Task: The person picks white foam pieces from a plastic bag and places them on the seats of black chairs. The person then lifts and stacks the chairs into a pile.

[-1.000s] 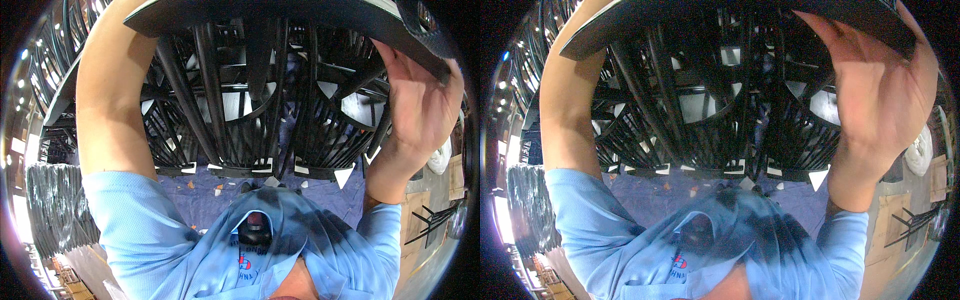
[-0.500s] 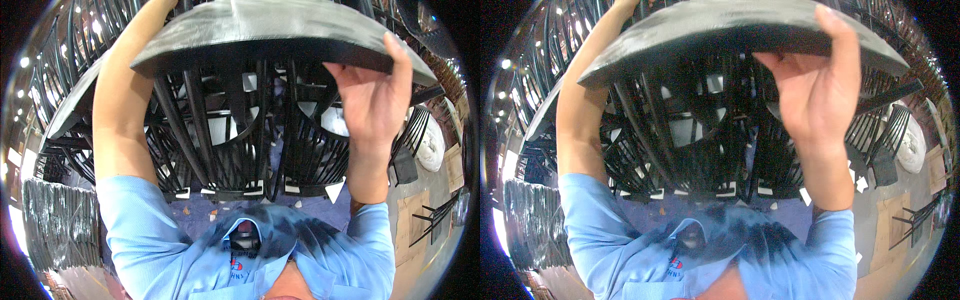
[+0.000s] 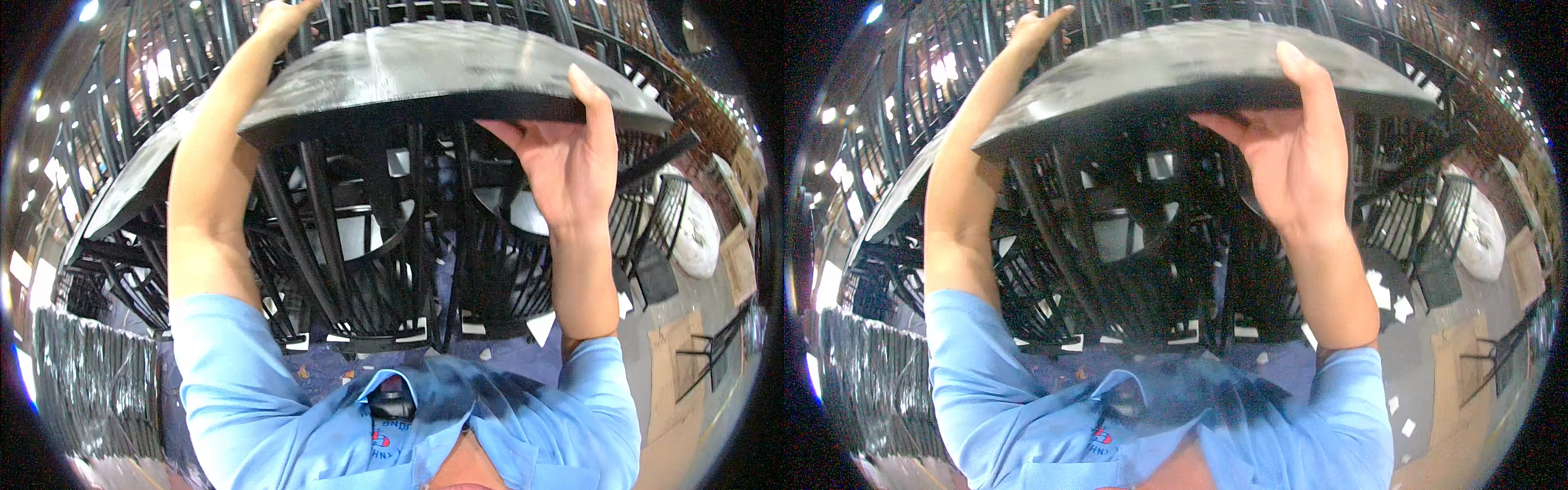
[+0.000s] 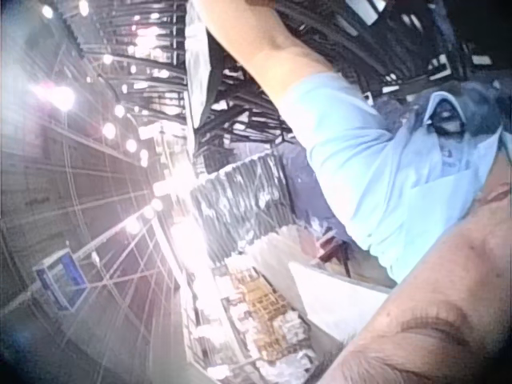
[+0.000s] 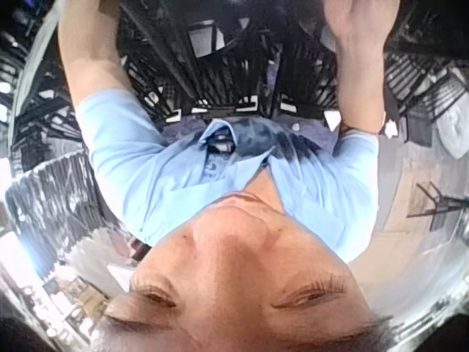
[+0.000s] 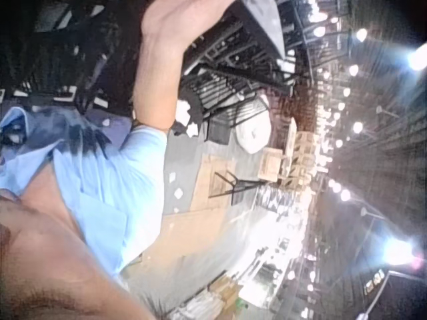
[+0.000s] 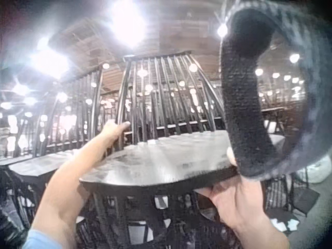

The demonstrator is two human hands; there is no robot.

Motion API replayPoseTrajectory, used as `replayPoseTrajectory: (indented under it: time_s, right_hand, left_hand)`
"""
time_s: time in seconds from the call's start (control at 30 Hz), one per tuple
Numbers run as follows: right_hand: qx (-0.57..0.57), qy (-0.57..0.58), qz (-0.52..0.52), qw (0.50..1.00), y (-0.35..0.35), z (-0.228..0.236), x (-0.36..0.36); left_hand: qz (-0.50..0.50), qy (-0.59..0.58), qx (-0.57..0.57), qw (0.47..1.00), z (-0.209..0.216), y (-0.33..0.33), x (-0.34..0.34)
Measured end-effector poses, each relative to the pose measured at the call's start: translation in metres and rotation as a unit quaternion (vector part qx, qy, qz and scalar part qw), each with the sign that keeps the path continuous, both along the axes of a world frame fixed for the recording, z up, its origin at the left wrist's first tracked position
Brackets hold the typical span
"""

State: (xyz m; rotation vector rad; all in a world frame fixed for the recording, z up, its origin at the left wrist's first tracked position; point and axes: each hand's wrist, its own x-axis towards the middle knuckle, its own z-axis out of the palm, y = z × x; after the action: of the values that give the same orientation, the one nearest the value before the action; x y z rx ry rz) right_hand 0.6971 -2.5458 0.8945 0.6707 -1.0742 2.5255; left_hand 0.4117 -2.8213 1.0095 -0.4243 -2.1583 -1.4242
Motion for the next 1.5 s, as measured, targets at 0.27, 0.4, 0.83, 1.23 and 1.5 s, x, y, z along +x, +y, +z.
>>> replayPoseTrajectory:
  time_s: [0.27,0.4,0.83,1.23,1.5]
  right_hand:
    - [0.017,0.021,0.046,0.999,0.020,-0.013,-0.005]
    - [0.016,-0.065,-0.032,0.997,0.020,-0.018,-0.019]
    - [0.125,-0.123,-0.147,0.973,-0.002,-0.033,0.041]
    - [-0.202,-0.624,-0.013,0.755,0.003,-0.487,0.247]
    - [-0.454,-0.301,-0.229,0.807,0.222,-0.474,0.410]
  left_hand:
    - [-0.026,0.123,0.018,0.992,0.007,-0.021,0.063]
    - [-0.165,0.232,0.152,0.946,-0.002,-0.061,0.112]
    - [-0.215,0.398,0.211,0.866,-0.200,-0.047,0.260]
    - [-0.600,0.001,-0.035,0.799,-0.340,0.206,0.427]
    - [-0.719,0.073,-0.257,0.642,-0.550,0.459,0.555]
